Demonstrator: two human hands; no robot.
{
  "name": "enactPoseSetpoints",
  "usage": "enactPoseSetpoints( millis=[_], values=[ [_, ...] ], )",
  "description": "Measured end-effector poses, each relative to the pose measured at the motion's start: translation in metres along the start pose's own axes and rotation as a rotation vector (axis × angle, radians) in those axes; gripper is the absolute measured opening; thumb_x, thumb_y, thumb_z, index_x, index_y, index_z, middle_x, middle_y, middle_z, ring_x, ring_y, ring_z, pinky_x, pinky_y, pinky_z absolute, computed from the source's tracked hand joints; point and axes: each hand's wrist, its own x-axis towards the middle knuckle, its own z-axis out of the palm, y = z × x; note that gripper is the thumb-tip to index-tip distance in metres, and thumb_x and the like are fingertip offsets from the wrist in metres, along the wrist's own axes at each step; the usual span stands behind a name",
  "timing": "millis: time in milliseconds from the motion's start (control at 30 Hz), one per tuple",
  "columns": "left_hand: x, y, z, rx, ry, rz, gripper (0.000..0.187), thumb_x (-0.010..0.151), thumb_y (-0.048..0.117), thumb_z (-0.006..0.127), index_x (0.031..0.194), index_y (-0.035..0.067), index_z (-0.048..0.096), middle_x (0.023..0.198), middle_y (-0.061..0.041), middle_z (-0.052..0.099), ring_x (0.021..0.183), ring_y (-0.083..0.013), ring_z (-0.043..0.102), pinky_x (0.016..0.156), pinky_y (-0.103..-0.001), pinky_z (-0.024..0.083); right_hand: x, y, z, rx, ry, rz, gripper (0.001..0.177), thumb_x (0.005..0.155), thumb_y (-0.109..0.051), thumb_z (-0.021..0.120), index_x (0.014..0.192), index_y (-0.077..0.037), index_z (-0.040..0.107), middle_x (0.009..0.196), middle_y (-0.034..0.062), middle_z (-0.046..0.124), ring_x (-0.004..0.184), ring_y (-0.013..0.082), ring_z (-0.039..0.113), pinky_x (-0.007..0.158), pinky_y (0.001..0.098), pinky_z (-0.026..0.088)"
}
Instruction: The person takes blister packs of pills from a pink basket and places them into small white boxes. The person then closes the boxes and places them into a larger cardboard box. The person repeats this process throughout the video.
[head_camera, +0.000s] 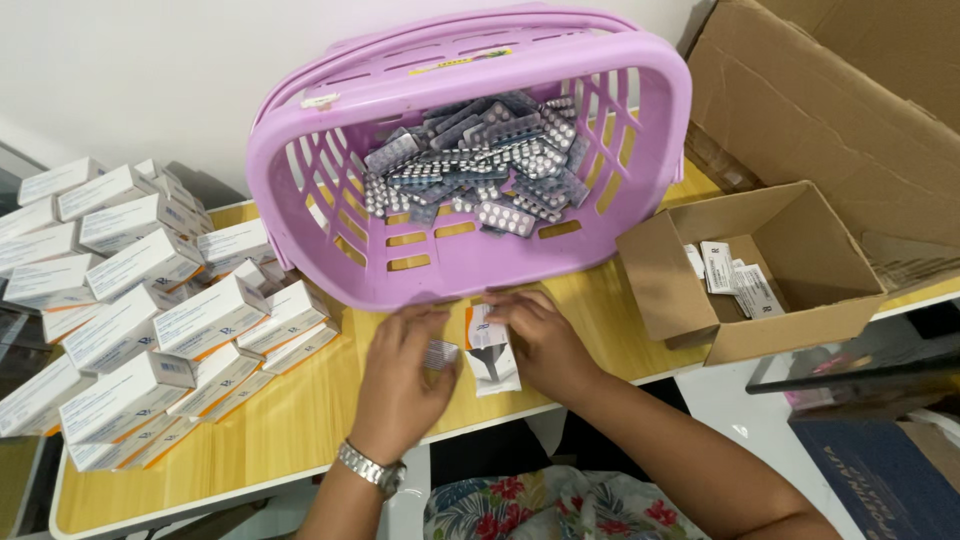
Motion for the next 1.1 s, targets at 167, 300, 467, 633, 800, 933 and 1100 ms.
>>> enactPoseSetpoints(
  millis=[167,300,467,633,800,933,1100],
  values=[
    [-0.006,0.011,0.006,-0.046,-0.024,0.23,0.041,0.076,0.009,0.076,0.116,0.006,0.065,0.133,-0.022,0.053,0.125,-0.0427,0.052,0.102,-0.052,0.045,-0.007,0.007,0.007,0.09,0.065,-0.022,0.043,0.073,0.002,0.08,0.109,-0.007,0.06,0.133,0.0146,0.066,0.125,0.0365,0.059,0.103,0.0434,0.05],
    [-0.016,0.009,0.018,-0.018,-0.061,0.34,0.031,0.077,0.007,0.075,0.107,0.009,0.068,0.133,-0.019,0.055,0.123,-0.0411,0.056,0.098,-0.049,0.05,-0.012,0.016,0.009,0.138,0.049,-0.016,0.045,0.075,0.004,0.079,0.113,-0.008,0.059,0.136,0.0132,0.067,0.127,0.035,0.061,0.106,0.0429,0.051],
    [-0.015,0.0,0.027,-0.164,-0.035,0.238,0.025,0.087,0.014,0.083,0.094,0.008,0.06,0.138,-0.016,0.058,0.123,-0.0355,0.062,0.093,-0.042,0.056,-0.013,0.014,0.009,0.429,-0.124,0.352,0.055,0.071,-0.006,0.086,0.118,-0.01,0.058,0.125,0.0084,0.068,0.115,0.0298,0.069,0.096,0.041,0.056],
    [-0.008,-0.004,0.034,-0.293,0.128,0.264,0.041,0.079,0.017,0.085,0.103,0.006,0.054,0.137,-0.026,0.049,0.127,-0.0429,0.055,0.101,-0.047,0.051,-0.006,0.013,0.003,0.206,-0.259,0.1,0.061,0.07,-0.005,0.087,0.125,-0.009,0.06,0.125,0.0094,0.067,0.115,0.0273,0.065,0.096,0.0401,0.051],
    [-0.008,-0.008,0.039,-0.249,0.129,0.181,0.049,0.079,0.016,0.086,0.118,0.004,0.059,0.129,-0.015,0.061,0.117,-0.0362,0.064,0.098,-0.046,0.053,0.002,0.01,-0.002,0.293,-0.266,0.039,0.067,0.077,0.005,0.064,0.142,-0.009,0.056,0.143,0.0139,0.059,0.128,0.0271,0.06,0.101,0.0371,0.053],
    [-0.009,-0.004,0.049,-0.098,0.29,0.1,0.046,0.077,0.023,0.091,0.109,0.007,0.062,0.122,-0.01,0.061,0.103,-0.031,0.07,0.083,-0.041,0.059,-0.003,-0.013,-0.012,0.375,-0.025,0.177,0.062,0.089,-0.001,0.059,0.15,-0.007,0.05,0.15,0.0152,0.051,0.125,0.0265,0.062,0.103,0.0388,0.053],
    [-0.006,0.001,0.064,0.079,0.194,-0.026,0.05,0.071,0.028,0.092,0.098,0.004,0.057,0.131,-0.019,0.058,0.086,-0.0336,0.069,0.065,-0.043,0.057,-0.006,-0.037,-0.018,0.207,0.051,-0.095,0.063,0.077,-0.019,0.086,0.13,-0.001,0.057,0.149,0.0243,0.042,0.122,0.0315,0.059,0.096,0.0386,0.055]
  ],
)
